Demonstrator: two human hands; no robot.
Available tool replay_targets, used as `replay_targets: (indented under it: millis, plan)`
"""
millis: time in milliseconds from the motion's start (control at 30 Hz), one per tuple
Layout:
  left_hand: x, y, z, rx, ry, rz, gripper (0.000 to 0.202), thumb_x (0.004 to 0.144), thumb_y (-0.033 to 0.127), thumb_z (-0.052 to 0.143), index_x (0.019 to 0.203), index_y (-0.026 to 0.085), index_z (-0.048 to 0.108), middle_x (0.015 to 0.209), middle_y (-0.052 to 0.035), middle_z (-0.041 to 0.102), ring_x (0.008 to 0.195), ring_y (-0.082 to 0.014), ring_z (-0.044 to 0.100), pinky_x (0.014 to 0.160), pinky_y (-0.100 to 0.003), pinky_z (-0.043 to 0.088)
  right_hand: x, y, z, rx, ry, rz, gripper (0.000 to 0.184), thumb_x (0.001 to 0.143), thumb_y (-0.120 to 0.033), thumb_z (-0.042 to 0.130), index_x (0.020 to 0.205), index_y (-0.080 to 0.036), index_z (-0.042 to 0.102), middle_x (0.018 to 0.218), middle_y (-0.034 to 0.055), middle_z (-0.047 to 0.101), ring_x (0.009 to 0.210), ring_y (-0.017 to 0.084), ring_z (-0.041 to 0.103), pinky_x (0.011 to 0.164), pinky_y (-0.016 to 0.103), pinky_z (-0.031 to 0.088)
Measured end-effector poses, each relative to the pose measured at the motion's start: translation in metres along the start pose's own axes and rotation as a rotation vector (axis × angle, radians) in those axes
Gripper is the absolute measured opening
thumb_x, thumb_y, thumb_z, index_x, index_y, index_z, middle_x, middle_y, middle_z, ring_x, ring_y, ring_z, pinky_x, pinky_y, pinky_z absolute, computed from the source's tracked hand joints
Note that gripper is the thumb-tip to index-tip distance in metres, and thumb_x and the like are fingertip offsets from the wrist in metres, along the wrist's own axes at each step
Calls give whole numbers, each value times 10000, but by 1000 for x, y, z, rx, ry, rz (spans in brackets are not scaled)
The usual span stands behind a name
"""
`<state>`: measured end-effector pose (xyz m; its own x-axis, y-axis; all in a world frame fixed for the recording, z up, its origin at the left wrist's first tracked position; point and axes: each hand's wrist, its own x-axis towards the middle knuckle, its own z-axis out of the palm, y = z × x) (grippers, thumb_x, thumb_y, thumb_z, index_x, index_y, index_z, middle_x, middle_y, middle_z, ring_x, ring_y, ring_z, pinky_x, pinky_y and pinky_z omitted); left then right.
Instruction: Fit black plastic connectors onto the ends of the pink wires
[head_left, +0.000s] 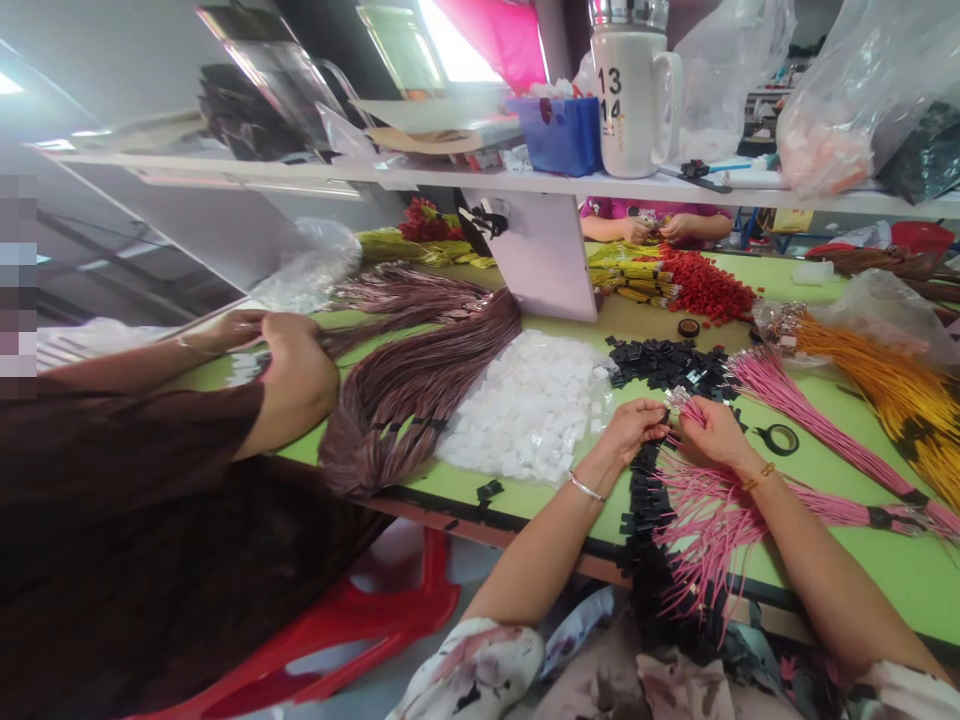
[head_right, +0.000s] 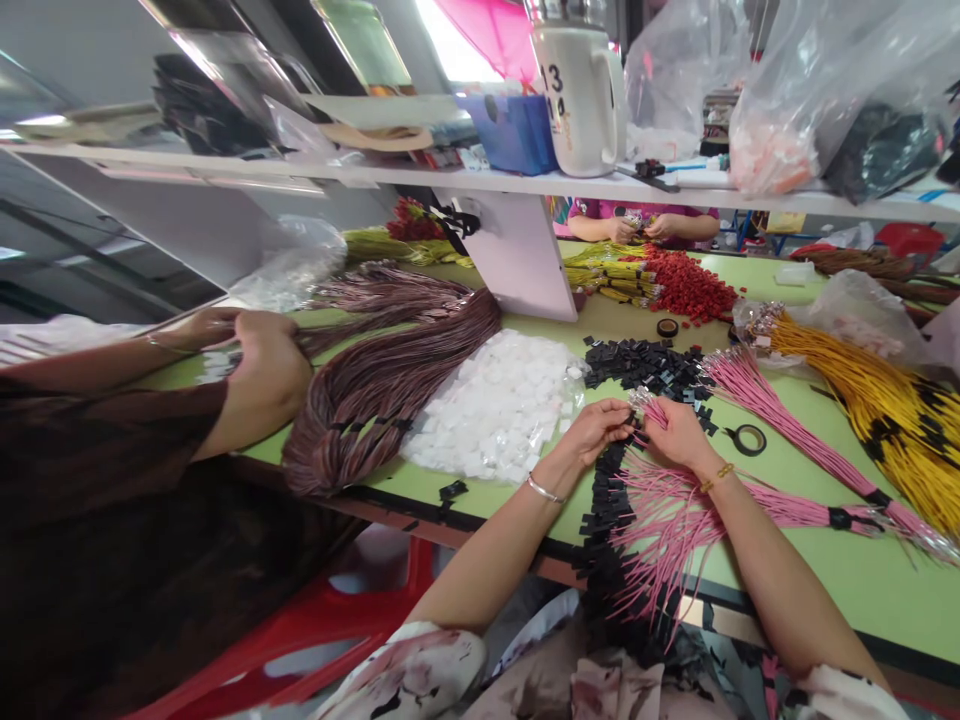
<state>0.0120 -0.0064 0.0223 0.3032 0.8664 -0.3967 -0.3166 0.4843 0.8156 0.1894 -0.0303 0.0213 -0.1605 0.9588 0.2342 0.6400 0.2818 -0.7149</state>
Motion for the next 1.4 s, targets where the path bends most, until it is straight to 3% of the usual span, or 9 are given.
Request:
replay_targets:
  millis: [500, 633, 733, 833, 900, 967, 1100, 1267, 1400]
  plan:
    - [2, -7, 6, 85, -57, 22, 79, 770, 67, 694, 779, 107, 627, 620, -14, 648, 482, -64, 601, 509, -154, 491, -1, 0, 6, -15, -7, -28, 153, 801, -306, 527, 682, -218, 488, 580, -20, 515, 535, 135, 412, 564, 280, 286]
    - [2, -2, -9, 336, -123, 45, 79, 730, 116, 710, 753, 120, 635, 582, 0, 617, 471, -79, 574, 467, -167, 427, 4, 5, -5, 117, 141, 74, 265, 842, -414, 544, 669, -218, 498, 602, 0, 560, 562, 145, 470, 582, 285, 346]
    - [5, 3, -23, 623, -179, 126, 30, 715, 113, 669, 704, 138, 656, 591, 3, 613, 538, -101, 570, 522, -193, 433, 7, 6, -18, 434, 188, 253, 327, 841, -536, 567, 777, -216, 541, 698, 28, 642, 615, 159, 568, 615, 290, 434]
    - [14, 10, -31, 859, 64, 352, 71, 727, 106, 640, 749, 157, 685, 773, -47, 677, 759, -170, 616, 759, -281, 503, 7, 6, -29, 619, 80, 361, 368, 792, -576, 624, 838, -219, 545, 751, 33, 666, 647, 168, 615, 624, 296, 473]
    - [24, 14, -35, 958, 318, 480, 198, 735, 82, 627, 905, 153, 700, 1007, -113, 685, 963, -238, 616, 934, -358, 467, 5, 7, -35, 602, -16, 316, 301, 794, -500, 640, 837, -218, 544, 759, 23, 665, 666, 167, 614, 640, 296, 472]
    - [36, 16, -38, 997, 462, 539, 351, 728, 42, 609, 1058, 140, 679, 1166, -164, 637, 1111, -292, 572, 1030, -405, 400, 3, 8, -38, 497, -90, 224, 202, 791, -387, 638, 800, -212, 538, 724, 0, 640, 661, 158, 583, 645, 285, 448]
    - [56, 14, -44, 1064, 467, 541, 304, 745, 36, 561, 1009, 127, 681, 1067, -178, 640, 1076, -324, 574, 989, -419, 396, 2, 8, -45, 294, -254, 124, 134, 743, -288, 616, 715, -196, 523, 653, -36, 549, 612, 134, 480, 601, 261, 371]
    - [58, 8, -48, 1316, 451, 549, 233, 809, 43, 467, 933, 151, 632, 1035, -167, 606, 985, -290, 560, 900, -395, 409, -1, -3, -50, 314, -517, 25, 142, 704, -282, 641, 780, -191, 562, 717, -44, 538, 638, 123, 446, 595, 240, 339]
    - [51, 7, -45, 1369, 402, 562, 273, 816, 12, 434, 983, 165, 587, 1075, -156, 586, 990, -269, 534, 887, -374, 401, -1, -5, -43, 87, -561, 8, 79, 675, -238, 609, 703, -198, 547, 633, -47, 509, 596, 130, 431, 563, 243, 306]
